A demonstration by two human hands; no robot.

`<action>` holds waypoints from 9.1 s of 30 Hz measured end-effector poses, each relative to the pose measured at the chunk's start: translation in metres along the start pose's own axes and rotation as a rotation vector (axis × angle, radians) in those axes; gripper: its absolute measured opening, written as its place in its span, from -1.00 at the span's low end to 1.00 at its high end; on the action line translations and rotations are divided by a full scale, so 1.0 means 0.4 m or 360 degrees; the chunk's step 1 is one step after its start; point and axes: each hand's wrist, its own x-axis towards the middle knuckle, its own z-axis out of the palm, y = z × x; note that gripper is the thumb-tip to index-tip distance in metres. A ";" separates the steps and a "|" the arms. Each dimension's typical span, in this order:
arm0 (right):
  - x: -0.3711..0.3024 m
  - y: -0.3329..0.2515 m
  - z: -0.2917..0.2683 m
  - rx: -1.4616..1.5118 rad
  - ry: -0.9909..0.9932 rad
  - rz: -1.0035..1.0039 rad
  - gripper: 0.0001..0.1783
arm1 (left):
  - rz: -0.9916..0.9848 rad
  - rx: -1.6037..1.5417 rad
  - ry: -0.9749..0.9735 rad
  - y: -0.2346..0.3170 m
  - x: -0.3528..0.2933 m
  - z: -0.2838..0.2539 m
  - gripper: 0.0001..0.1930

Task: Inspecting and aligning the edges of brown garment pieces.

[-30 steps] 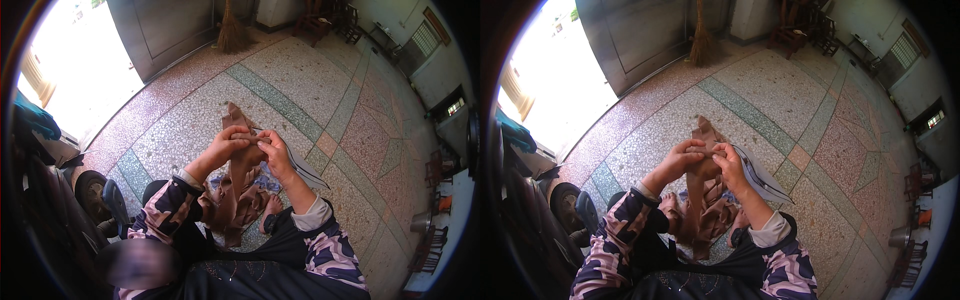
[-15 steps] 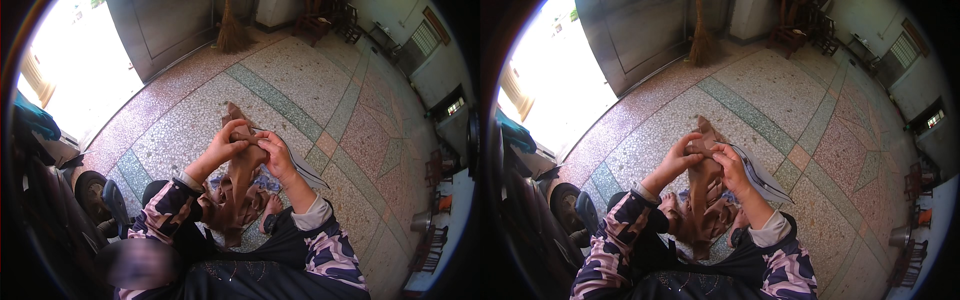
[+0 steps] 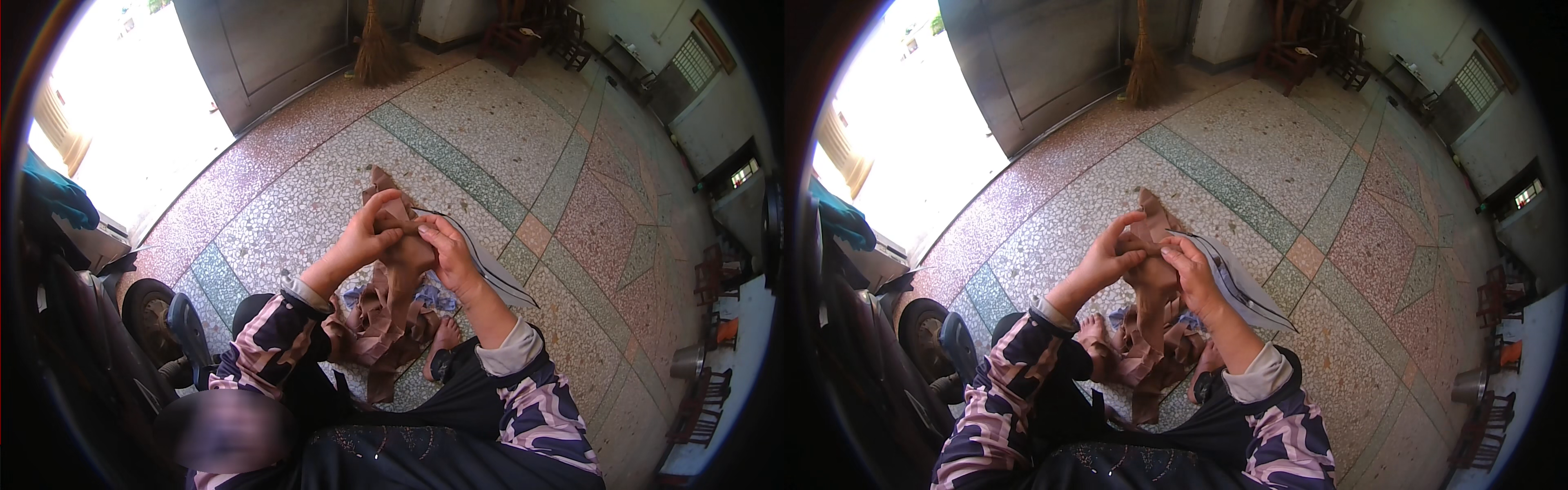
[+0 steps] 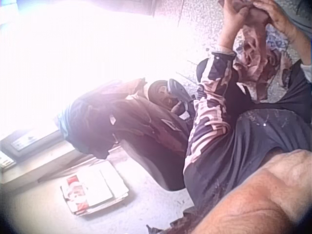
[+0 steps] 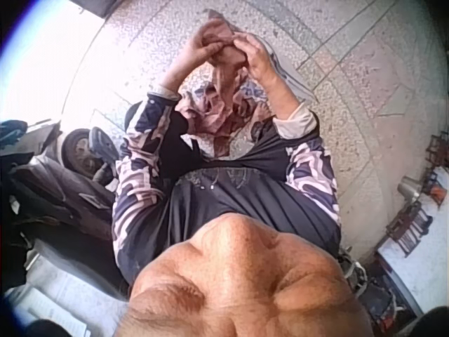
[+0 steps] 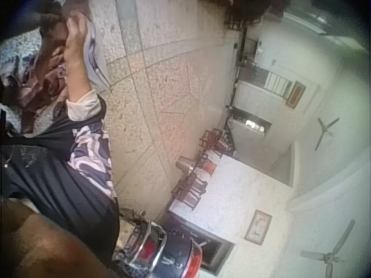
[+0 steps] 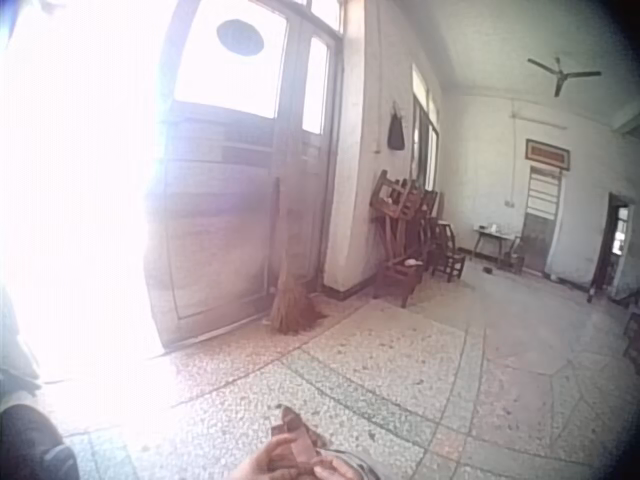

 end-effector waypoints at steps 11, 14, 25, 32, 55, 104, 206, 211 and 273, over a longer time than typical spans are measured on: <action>-0.005 0.002 -0.003 -0.0209 -0.0053 -0.0246 -0.76 | -0.0338 -0.0503 0.0066 -0.020 0.006 -0.001 -0.48; 0.003 0.007 -0.012 -0.0330 -0.0062 -0.0233 -0.77 | -0.0246 -0.0288 0.0102 -0.018 0.005 -0.006 -0.47; -0.003 0.002 -0.002 -0.0074 -0.0038 -0.0097 -0.80 | -0.0317 -0.0450 0.0037 -0.005 0.001 0.000 -0.46; -0.007 0.004 0.007 -0.0385 -0.0002 -0.0321 -0.79 | -0.0261 -0.0489 0.0042 -0.024 0.007 -0.005 -0.47; 0.003 0.000 -0.012 0.0004 -0.0030 -0.0053 -0.76 | -0.0042 0.0150 0.0081 -0.010 0.003 0.007 -0.44; 0.010 0.003 -0.020 0.0083 0.0024 0.0003 -0.80 | 0.0250 0.0392 0.0164 -0.009 0.003 0.008 -0.38; -0.007 -0.003 -0.009 -0.0222 -0.0037 -0.0228 -0.74 | -0.0271 -0.0327 0.0091 -0.010 0.002 0.007 -0.43; 0.006 -0.003 -0.015 0.0045 0.0027 -0.0016 -0.73 | 0.0183 0.0142 0.0048 -0.003 -0.005 0.014 -0.34; -0.003 0.010 -0.016 -0.0489 -0.0021 -0.0409 -0.75 | -0.0280 -0.0462 0.0021 -0.014 0.004 0.003 -0.35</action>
